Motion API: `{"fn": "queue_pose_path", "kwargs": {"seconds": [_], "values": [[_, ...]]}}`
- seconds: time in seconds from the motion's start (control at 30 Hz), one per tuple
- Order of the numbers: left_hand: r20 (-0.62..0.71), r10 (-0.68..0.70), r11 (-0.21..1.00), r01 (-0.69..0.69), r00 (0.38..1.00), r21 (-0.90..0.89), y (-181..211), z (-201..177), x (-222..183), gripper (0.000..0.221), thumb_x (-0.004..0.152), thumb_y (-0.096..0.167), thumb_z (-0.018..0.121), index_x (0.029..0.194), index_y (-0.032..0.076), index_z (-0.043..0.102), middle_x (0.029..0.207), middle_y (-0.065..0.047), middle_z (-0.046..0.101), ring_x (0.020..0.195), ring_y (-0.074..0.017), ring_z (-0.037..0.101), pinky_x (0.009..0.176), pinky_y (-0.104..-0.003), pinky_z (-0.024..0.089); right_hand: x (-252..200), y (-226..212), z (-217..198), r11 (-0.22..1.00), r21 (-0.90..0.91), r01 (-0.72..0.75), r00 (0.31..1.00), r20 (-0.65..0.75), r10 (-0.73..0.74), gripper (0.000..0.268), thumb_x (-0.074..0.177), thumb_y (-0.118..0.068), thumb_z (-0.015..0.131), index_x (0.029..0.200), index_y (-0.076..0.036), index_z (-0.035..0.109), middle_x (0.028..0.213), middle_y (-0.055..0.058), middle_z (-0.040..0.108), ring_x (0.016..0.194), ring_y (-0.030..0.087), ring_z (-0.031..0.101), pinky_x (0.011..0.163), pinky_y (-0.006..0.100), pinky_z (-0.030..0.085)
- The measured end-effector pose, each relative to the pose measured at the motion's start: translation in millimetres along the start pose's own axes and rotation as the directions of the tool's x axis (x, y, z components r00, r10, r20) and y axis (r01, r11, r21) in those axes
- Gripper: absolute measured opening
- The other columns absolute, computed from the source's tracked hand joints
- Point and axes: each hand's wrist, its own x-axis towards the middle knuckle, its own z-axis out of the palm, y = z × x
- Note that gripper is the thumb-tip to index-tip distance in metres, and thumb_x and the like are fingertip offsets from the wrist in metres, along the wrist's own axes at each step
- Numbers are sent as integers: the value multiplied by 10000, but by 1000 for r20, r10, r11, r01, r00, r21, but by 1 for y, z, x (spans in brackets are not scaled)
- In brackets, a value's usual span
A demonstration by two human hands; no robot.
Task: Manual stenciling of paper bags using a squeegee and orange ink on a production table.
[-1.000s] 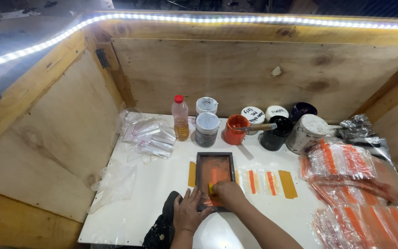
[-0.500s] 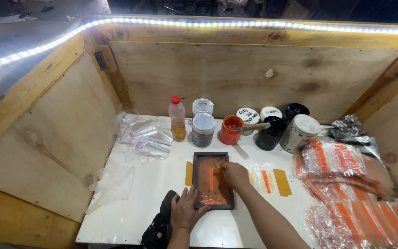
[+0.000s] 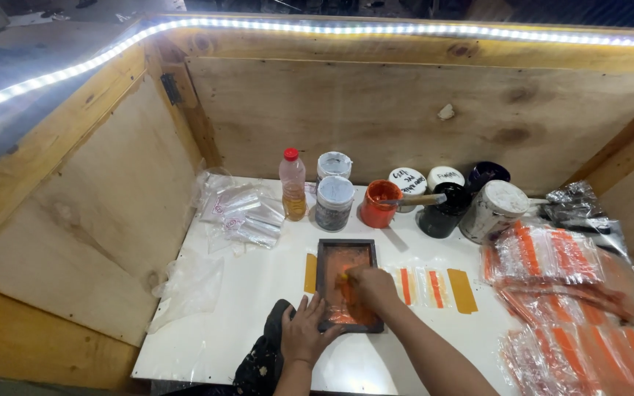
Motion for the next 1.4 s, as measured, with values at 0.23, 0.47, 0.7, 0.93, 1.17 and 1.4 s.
{"fn": "queue_pose_path", "kwargs": {"seconds": [0.23,0.47,0.7,0.93,1.17,1.4], "values": [[22,-1,1000,2,1000,-26,2,-6,0,874,871,841,488,1497,230,503,1641,85,353,1539,-191,256,1190,-526,180,6,20,36,946,-207,248,963,-49,-263,249,857,-234,723,1085,-140,693,993,51,715,828,251,707,662,339,571],[-19,7,1000,-7,1000,-2,-2,4,0,844,870,825,548,1486,248,523,1628,106,370,1526,-164,273,1191,-510,174,-9,9,-14,984,5,178,963,206,-175,265,979,-331,652,1210,-260,761,1089,-40,764,921,151,672,796,291,511],[-158,62,996,-71,985,-53,-6,11,0,757,850,739,684,1407,230,617,1587,70,450,1485,-190,359,1155,-537,230,81,22,2,990,133,-45,984,-163,67,257,929,-382,671,1144,-302,787,1107,-12,772,988,221,694,706,342,519],[-100,39,998,-44,994,-44,-5,10,0,781,858,777,638,1429,246,592,1586,86,445,1495,-201,337,1159,-544,219,50,10,52,971,-155,183,977,-82,-197,276,811,-170,759,1084,-163,717,1066,60,698,885,285,684,656,372,550],[-226,104,994,-108,969,-3,-14,27,5,749,836,755,694,1384,247,638,1539,55,515,1452,-227,409,1101,-548,285,-14,7,30,955,-84,286,956,89,-279,273,939,-439,735,1122,-240,770,987,-42,761,852,182,657,682,324,514],[-51,33,999,-34,998,-24,-2,1,-1,811,865,810,556,1460,259,553,1609,79,412,1521,-194,295,1171,-540,206,35,34,3,980,62,-187,974,-121,193,375,1003,-266,432,1271,-249,694,1226,72,726,1111,300,688,874,404,561]]}}
